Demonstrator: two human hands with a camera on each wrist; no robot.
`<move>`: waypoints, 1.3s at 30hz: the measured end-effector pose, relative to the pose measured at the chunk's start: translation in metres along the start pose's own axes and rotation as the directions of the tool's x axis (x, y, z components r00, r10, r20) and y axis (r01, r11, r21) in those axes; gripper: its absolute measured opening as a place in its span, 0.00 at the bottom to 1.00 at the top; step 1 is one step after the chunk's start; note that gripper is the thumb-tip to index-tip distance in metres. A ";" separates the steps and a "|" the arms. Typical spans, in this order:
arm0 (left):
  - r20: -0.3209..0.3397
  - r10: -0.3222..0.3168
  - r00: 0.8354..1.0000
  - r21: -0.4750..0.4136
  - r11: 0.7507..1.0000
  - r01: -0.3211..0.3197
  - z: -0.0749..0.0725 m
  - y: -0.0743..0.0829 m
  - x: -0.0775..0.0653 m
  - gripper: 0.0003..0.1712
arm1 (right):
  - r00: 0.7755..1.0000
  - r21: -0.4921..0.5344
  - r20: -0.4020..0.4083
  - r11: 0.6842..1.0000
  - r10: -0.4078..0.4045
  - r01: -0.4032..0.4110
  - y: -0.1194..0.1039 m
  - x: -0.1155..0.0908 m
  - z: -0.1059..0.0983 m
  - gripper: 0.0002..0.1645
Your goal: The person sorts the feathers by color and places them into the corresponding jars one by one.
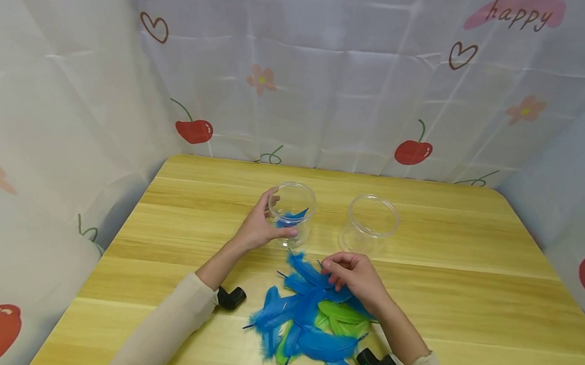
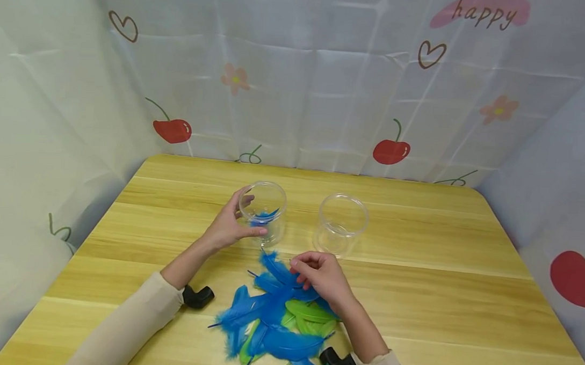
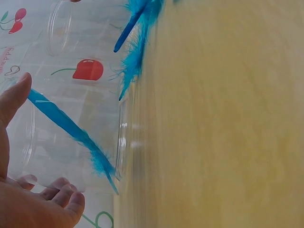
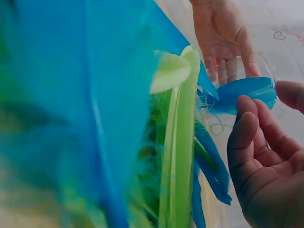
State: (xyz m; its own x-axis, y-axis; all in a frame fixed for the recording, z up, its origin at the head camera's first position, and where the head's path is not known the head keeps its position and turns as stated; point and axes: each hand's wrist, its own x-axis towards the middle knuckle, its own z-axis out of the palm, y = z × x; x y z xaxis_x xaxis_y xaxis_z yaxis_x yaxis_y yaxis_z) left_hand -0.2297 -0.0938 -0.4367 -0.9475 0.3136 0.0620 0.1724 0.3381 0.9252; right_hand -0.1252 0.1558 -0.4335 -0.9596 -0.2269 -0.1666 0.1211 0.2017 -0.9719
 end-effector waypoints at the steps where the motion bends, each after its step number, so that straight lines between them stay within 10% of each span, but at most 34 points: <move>1: 0.000 0.000 1.000 0.001 1.000 0.000 0.000 0.000 0.000 0.61 | 1.000 -0.022 0.010 1.000 -0.002 0.003 0.000 0.000 0.000 0.22; 39: 0.002 -0.003 1.000 -0.002 1.000 0.003 0.000 0.000 0.000 0.62 | 0.971 -0.263 0.240 0.963 0.014 0.051 0.007 0.000 0.002 0.09</move>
State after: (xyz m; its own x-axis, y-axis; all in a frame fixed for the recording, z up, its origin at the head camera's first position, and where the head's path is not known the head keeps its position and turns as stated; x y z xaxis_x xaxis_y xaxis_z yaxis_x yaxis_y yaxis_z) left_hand -0.2302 -0.0938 -0.4368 -0.9475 0.3146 0.0578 0.1684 0.3370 0.9263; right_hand -0.1235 0.1554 -0.4408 -0.8689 -0.4455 -0.2156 0.0013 0.4335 -0.9011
